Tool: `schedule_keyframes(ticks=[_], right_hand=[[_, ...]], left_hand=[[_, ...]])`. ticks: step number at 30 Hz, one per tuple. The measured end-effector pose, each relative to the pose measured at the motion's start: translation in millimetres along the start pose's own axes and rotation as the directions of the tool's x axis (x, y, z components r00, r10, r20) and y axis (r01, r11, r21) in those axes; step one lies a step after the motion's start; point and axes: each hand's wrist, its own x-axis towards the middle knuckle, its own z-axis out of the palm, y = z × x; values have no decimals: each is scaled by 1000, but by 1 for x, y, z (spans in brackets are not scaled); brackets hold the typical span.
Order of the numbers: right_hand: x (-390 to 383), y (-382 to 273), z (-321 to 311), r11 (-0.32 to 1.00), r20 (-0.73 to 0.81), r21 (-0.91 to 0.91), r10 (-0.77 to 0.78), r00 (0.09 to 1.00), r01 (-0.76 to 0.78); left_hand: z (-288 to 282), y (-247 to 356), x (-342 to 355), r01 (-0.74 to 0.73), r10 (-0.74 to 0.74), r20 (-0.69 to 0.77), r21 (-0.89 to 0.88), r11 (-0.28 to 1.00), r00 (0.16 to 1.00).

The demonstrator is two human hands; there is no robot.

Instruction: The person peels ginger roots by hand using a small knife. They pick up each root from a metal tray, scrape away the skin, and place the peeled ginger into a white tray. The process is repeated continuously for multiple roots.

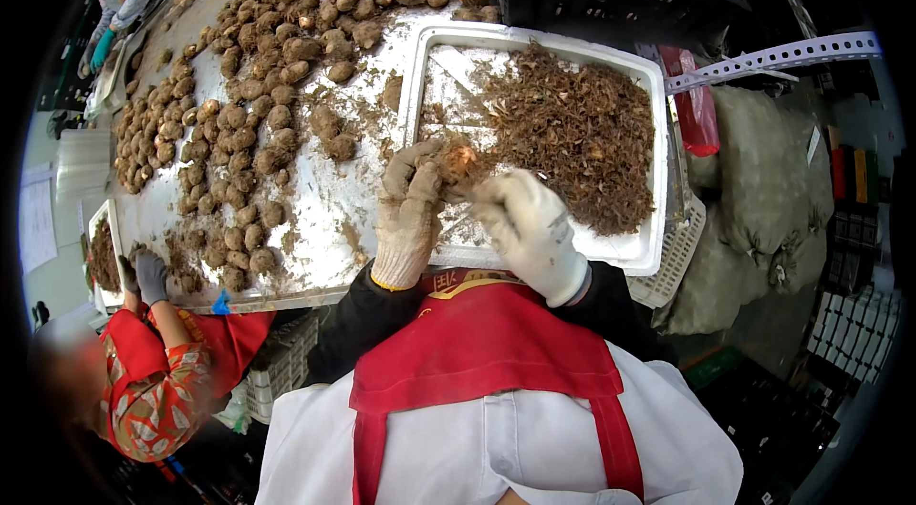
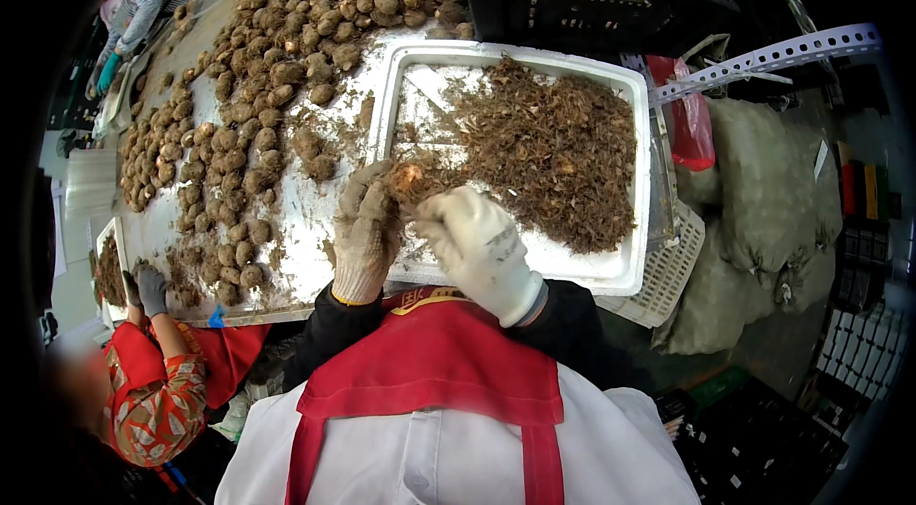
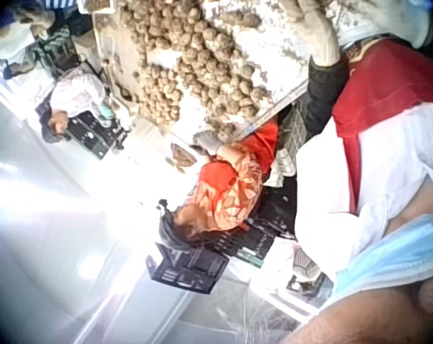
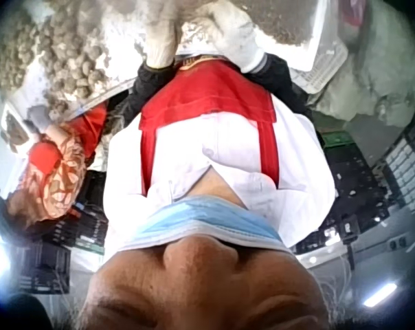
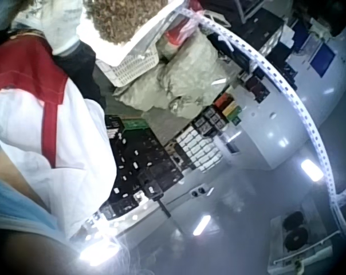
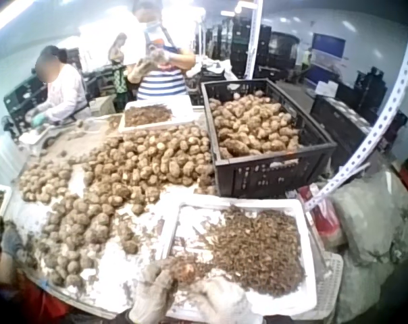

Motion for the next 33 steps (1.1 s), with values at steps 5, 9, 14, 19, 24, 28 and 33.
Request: schedule_keyframes(ticks=[5, 9, 14, 19, 24, 28, 33], right_hand=[[21, -9, -12, 992, -130, 64, 113, 985, -105], [18, 0, -1, 994, -18, 69, 83, 996, -81], [-1, -5, 3, 993, -3, 93, 68, 998, -67], [22, -10, -17, 996, -92, -38, 72, 993, -76], [16, -3, -4, 996, -63, -93, -17, 998, 11], [-2, -6, -10, 998, 48, 53, 31, 998, -34], [9, 10, -26, 988, -154, 147, 69, 986, -46]], left_hand=[[1, -7, 1, 13, -11, 10, -123, 992, 1000], [1, -12, 1, -5, 4, -8, -43, 999, 1000], [4, -4, 2, 24, -27, -48, -70, 997, 998], [4, -8, 5, 74, -77, -16, -114, 991, 997], [4, -3, -2, 40, -41, 12, 56, 998, 999], [2, -4, 1, 53, -40, 78, -180, 982, 996], [-6, -7, 6, 124, -102, 141, -164, 979, 985]])
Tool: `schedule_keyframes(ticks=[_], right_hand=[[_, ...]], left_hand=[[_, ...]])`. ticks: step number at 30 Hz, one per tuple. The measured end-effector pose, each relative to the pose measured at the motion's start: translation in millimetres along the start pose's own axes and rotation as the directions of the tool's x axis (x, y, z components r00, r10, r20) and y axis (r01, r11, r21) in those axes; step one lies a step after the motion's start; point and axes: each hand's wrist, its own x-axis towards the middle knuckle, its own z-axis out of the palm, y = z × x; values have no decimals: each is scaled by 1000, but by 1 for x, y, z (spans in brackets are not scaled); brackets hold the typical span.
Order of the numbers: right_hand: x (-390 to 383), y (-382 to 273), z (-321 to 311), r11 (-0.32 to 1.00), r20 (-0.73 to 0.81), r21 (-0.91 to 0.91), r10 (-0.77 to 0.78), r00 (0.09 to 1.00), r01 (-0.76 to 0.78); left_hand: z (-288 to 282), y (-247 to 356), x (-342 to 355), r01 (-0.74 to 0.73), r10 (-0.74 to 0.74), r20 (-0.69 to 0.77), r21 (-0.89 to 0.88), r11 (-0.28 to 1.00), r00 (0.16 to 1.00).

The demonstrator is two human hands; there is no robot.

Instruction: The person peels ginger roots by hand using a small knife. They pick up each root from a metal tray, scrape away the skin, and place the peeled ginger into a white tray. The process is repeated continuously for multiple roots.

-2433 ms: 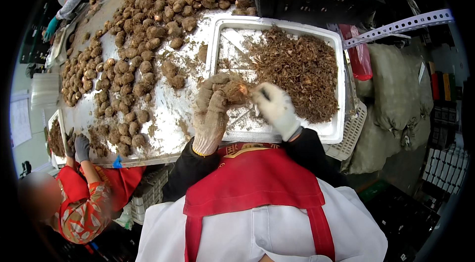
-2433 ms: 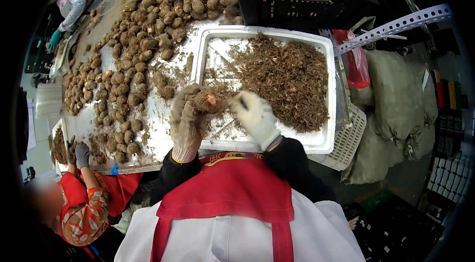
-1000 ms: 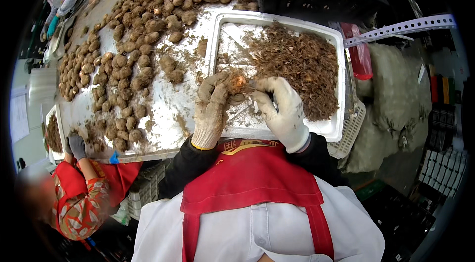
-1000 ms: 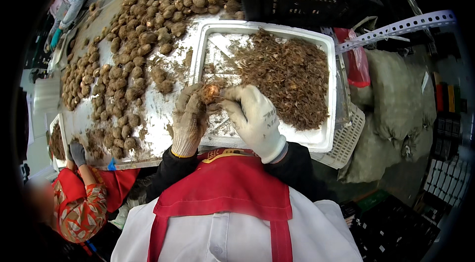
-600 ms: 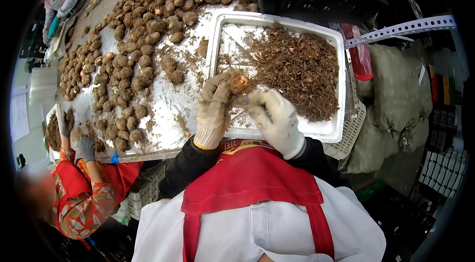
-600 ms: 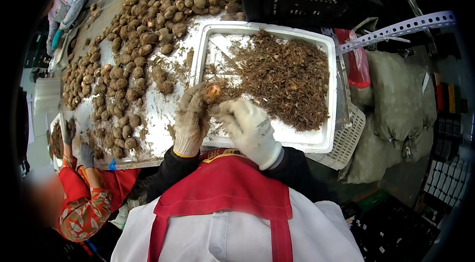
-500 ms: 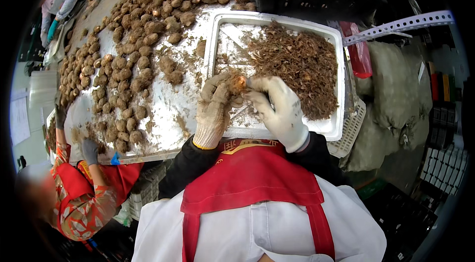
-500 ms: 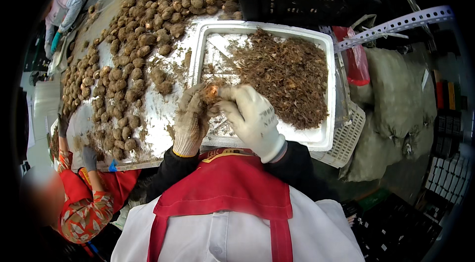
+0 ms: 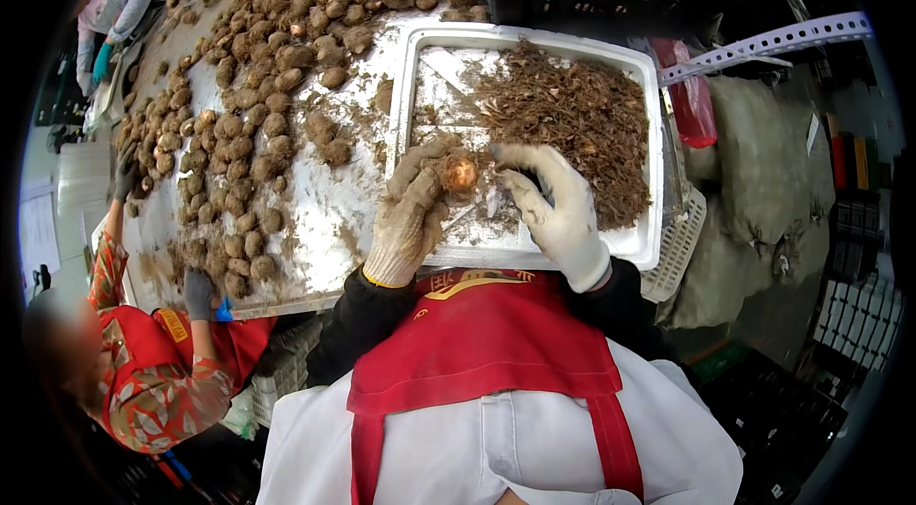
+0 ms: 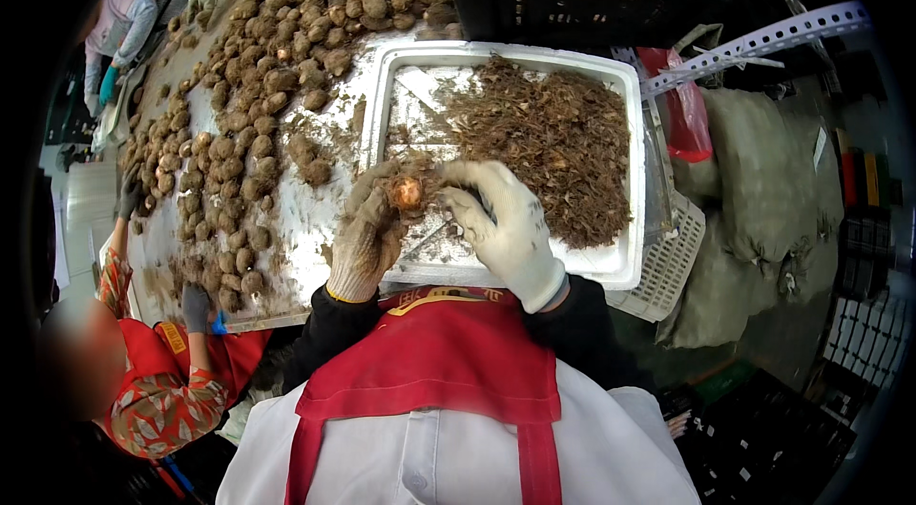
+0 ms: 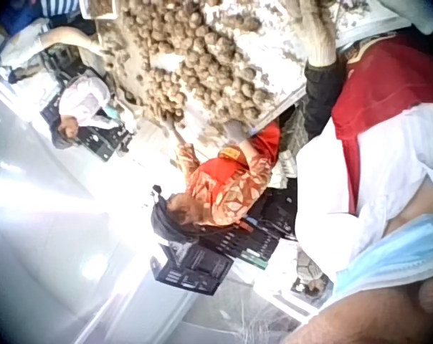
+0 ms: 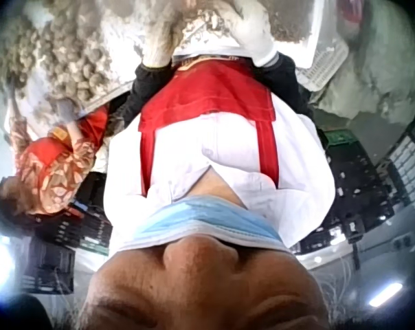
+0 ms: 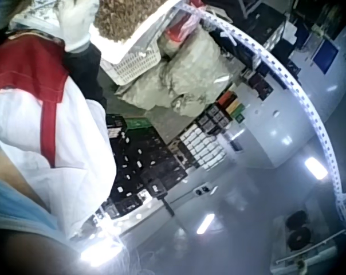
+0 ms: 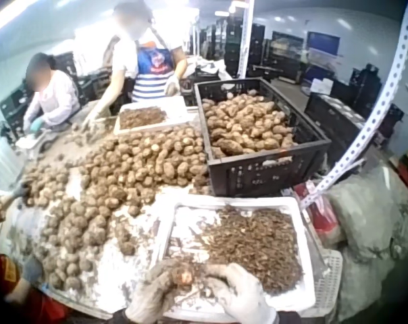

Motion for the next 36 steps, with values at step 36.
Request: schedule_keyframes(ticks=[36], right_hand=[[0, -10, 2, 992, 194, -123, 28, 981, -4]], left_hand=[[-5, 1, -6, -48, 20, 66, 448, 893, 998]])
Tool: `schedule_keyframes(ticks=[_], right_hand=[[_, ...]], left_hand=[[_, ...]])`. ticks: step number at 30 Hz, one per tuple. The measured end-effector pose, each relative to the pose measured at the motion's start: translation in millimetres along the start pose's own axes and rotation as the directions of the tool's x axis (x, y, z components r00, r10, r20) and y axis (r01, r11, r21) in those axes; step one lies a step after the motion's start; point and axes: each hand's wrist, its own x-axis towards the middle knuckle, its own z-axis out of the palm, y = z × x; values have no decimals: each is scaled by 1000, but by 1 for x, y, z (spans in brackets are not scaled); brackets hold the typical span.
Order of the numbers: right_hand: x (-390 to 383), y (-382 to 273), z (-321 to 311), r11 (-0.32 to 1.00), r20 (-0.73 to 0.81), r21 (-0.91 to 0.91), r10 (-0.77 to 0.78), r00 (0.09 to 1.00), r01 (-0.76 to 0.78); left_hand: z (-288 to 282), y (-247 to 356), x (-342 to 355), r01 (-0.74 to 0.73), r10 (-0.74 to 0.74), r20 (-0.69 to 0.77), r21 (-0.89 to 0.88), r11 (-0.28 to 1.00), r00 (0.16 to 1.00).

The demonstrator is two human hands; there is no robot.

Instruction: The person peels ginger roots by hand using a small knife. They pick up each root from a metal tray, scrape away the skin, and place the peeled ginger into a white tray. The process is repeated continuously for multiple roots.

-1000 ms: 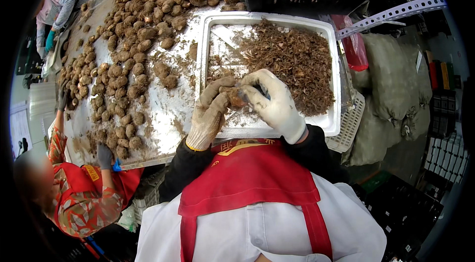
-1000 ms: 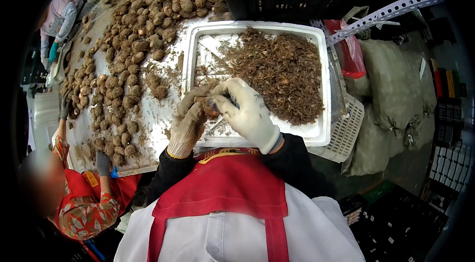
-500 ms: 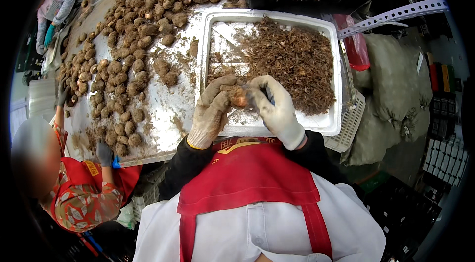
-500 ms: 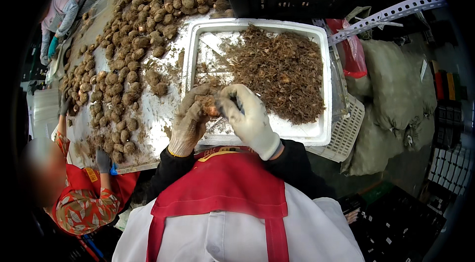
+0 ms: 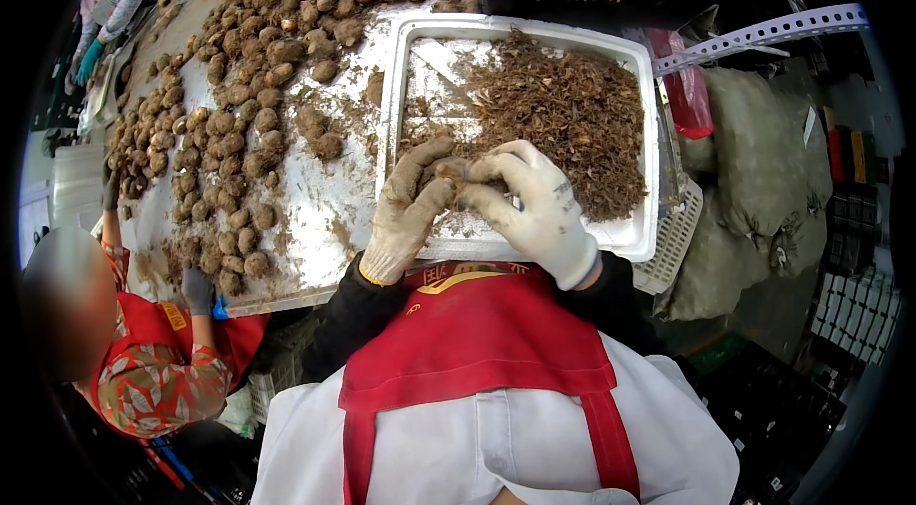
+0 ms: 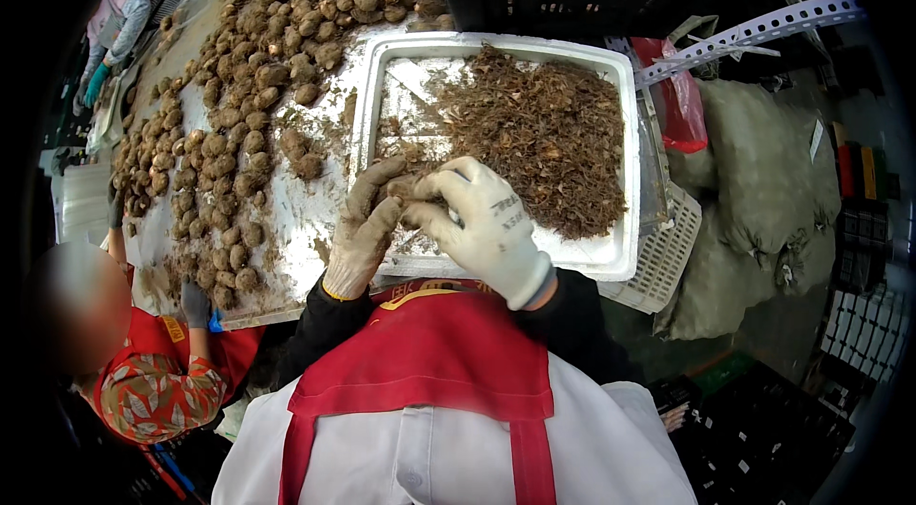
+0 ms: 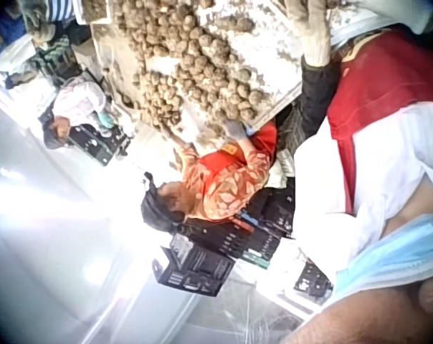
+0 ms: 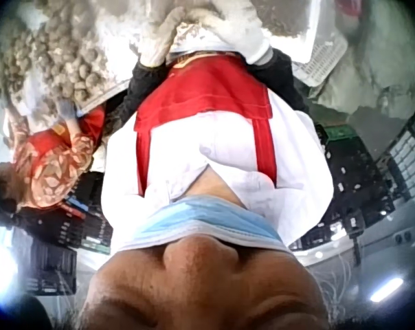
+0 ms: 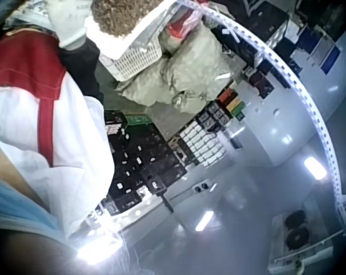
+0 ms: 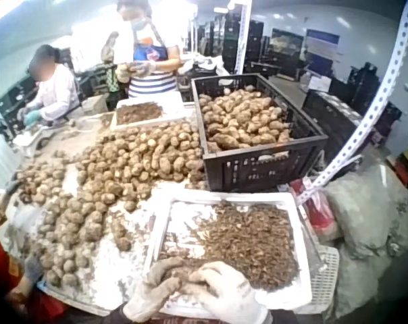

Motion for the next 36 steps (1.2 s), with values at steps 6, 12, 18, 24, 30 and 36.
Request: schedule_keyframes(ticks=[6, 12, 18, 24, 30, 36], right_hand=[[1, 46, 7, 958, -139, 81, 284, 949, -275], [1, 6, -5, 932, 47, 284, 221, 974, -226], [6, 10, 1, 936, 189, 121, 306, 933, -331], [-9, 54, 10, 901, -11, 207, 392, 920, -381], [-16, 52, 8, 974, -86, 49, 225, 971, -222], [-15, 52, 6, 992, -174, -4, 126, 977, -128]], left_hand=[[4, 9, -7, -33, 47, 119, -120, 992, 992], [-5, 6, -4, 2, -6, 50, 82, 997, 999], [-5, -1, -7, -8, 18, 143, -66, 998, 990], [-1, 2, -5, 92, -37, 151, -375, 922, 988], [-4, -12, 0, 145, -54, 149, -712, 688, 987], [-15, -29, 7, 239, -86, 233, -781, 577, 969]])
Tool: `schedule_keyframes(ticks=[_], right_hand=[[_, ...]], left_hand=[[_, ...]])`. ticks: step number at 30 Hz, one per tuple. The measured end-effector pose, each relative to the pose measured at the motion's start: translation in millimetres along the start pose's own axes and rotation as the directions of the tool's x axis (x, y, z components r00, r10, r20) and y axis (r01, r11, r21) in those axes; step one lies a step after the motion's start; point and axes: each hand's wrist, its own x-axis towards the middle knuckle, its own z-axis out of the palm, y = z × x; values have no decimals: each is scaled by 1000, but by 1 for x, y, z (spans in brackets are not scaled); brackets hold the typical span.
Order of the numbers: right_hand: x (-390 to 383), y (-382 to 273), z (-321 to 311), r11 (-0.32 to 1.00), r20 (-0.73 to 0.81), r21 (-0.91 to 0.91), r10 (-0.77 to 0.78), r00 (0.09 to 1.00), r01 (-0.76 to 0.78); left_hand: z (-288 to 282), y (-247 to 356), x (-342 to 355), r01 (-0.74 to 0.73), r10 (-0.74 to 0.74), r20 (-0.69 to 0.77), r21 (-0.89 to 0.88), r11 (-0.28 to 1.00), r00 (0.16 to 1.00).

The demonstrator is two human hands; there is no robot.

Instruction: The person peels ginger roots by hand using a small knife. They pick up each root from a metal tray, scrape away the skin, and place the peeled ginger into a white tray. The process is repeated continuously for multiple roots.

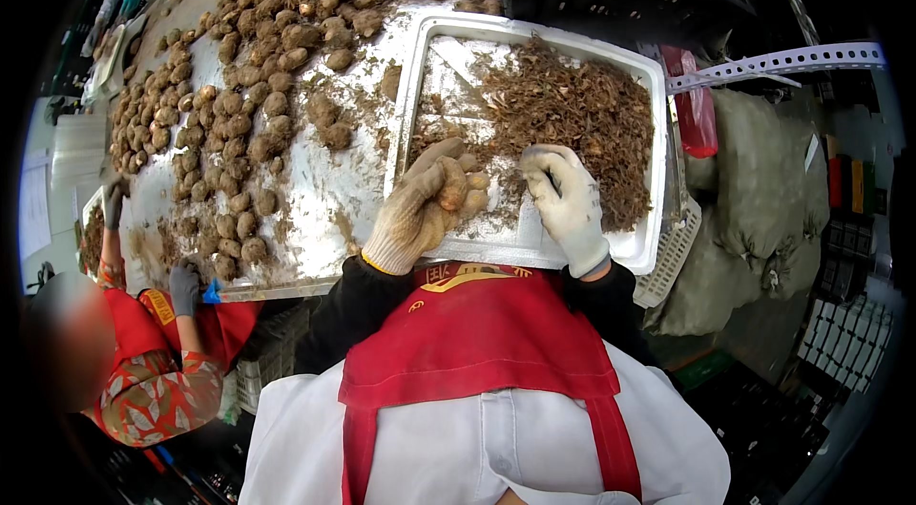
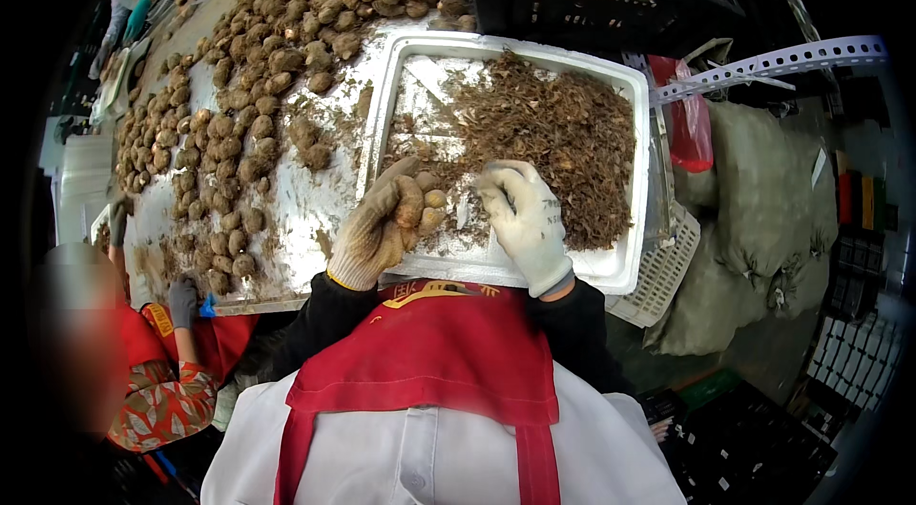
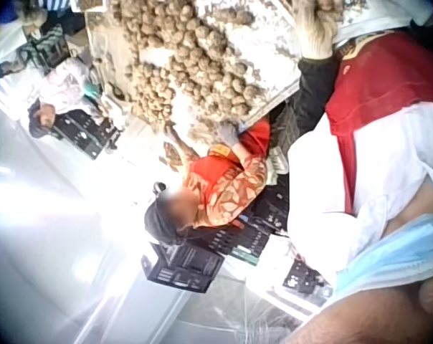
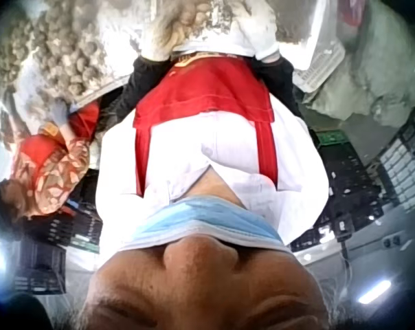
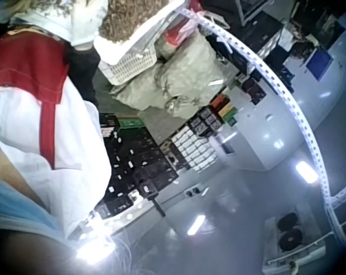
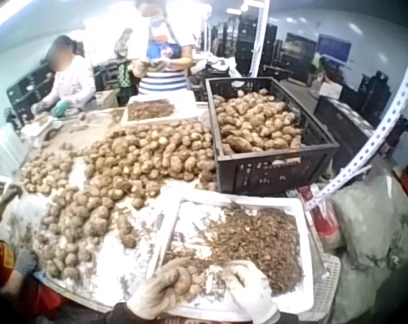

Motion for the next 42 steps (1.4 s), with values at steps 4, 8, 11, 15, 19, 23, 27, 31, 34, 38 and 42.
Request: schedule_keyframes(ticks=[4, 8, 11, 15, 19, 23, 27, 31, 34, 38, 42], right_hand=[[5, -10, 2, 994, -33, -85, -73, 997, 69], [0, -11, -3, 999, 110, -46, 33, 993, -28], [3, -18, -1, 999, 109, 12, 35, 993, -36], [4, -30, 4, 982, 182, 146, 88, 979, -116], [6, -43, 17, 987, 208, 140, 48, 977, -78], [5, -47, 20, 982, 205, 153, 76, 976, -109], [4, -45, 16, 958, 200, 271, 44, 979, -98], [-1, -39, 18, 901, 209, 394, 106, 972, -183], [-1, -39, 19, 775, 185, 538, 277, 943, -333], [8, -31, 10, 817, 228, 434, 309, 924, -380], [-1, -19, 20, 830, 243, 415, 295, 924, -374]], left_hand=[[25, 7, -4, 33, 5, -153, 248, 968, 988], [33, 5, -4, -11, 131, -129, 670, 742, 983], [38, 6, -5, -10, 184, -102, 851, 525, 978], [49, 13, -7, 61, 201, -91, 987, 151, 975], [31, 5, -6, -110, 276, 197, 947, -301, 941], [38, 5, -9, -131, 259, 153, 986, -98, 954], [43, 16, -13, 68, 79, -121, 869, 490, 989], [43, 16, -13, 121, -7, -148, 781, 613, 989], [44, 15, -15, 80, 46, -145, 755, 651, 988], [34, 24, -23, 21, 122, -133, 755, 655, 984], [13, 41, -52, 126, 37, -297, 513, 849, 954]])
